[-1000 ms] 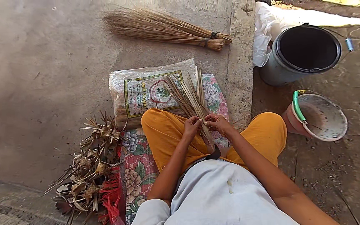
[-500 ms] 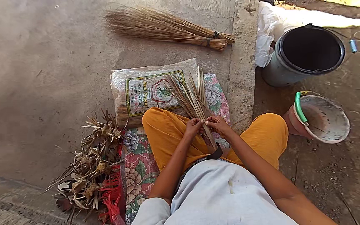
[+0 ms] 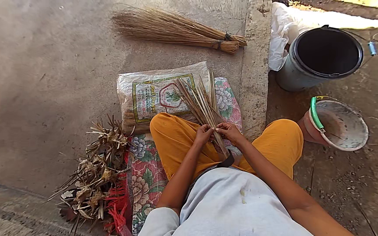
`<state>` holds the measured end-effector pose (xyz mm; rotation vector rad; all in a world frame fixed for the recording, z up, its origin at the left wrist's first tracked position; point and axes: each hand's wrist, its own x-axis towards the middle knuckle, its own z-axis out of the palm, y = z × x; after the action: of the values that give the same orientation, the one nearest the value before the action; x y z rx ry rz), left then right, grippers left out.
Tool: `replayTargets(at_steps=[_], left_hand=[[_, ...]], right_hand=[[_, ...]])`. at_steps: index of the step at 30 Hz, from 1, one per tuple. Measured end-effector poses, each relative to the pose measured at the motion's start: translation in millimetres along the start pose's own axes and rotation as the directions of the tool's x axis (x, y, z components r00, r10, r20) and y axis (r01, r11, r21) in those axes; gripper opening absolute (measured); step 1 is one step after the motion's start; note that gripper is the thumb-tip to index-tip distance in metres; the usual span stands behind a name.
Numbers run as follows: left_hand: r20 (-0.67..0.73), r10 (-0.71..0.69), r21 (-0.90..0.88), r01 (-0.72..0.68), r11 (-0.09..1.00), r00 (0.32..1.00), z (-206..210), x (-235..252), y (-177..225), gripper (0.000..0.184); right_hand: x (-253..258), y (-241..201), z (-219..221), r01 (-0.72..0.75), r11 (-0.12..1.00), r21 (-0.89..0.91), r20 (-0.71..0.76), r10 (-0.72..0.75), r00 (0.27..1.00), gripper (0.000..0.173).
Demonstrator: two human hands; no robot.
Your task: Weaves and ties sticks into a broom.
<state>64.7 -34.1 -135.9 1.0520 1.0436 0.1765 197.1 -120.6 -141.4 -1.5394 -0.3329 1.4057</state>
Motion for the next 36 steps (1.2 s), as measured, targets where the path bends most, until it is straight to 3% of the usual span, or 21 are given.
replayTargets(at_steps=[3,6,10,13,18,25,30,34,36], left_hand=[[-0.027,0.027,-0.019,-0.028,0.999,0.999,1,0,-1,0.012],[-0.163,0.174,-0.049,-0.184,0.982,0.971,0,1,-3,0.012],[-0.268,0.264,-0.068,-0.291,0.954,0.927,-14,10,0,0.013],[-0.297,0.225,-0.12,-0.27,0.955,0.928,-20,13,4,0.014],[-0.304,0.185,-0.191,-0.25,0.949,0.935,-21,9,7,0.013],[-0.28,0.183,-0.214,-0.247,0.945,0.943,-22,16,2,0.013],[-0.309,0.192,0.016,-0.197,0.98,0.931,-12,27,2,0.017],[-0.358,0.115,0.178,-0.053,0.983,0.927,-9,46,6,0.055],[-0.388,0.102,0.199,-0.025,0.98,0.916,-9,60,5,0.063]], right_hand=[[1,0,0,-0.001,1.0,0.0,-0.008,0.001,1.0,0.011],[6,-8,-2,0.025,1.0,-0.01,-0.077,-0.026,0.997,0.013],[33,-14,-18,0.124,0.971,-0.203,-0.163,-0.159,0.974,0.02],[63,-17,-32,0.135,0.856,-0.499,-0.16,-0.244,0.957,0.028],[78,-24,-21,-0.012,0.631,-0.776,-0.126,-0.135,0.983,0.034],[55,-42,-17,-0.033,0.545,-0.838,-0.115,-0.117,0.986,0.022],[72,-22,-34,-0.004,0.678,-0.735,-0.122,-0.126,0.984,0.027],[70,-18,-9,-0.02,0.708,-0.705,-0.146,-0.118,0.982,0.049],[64,-24,8,-0.076,0.698,-0.712,-0.192,-0.089,0.977,0.057]])
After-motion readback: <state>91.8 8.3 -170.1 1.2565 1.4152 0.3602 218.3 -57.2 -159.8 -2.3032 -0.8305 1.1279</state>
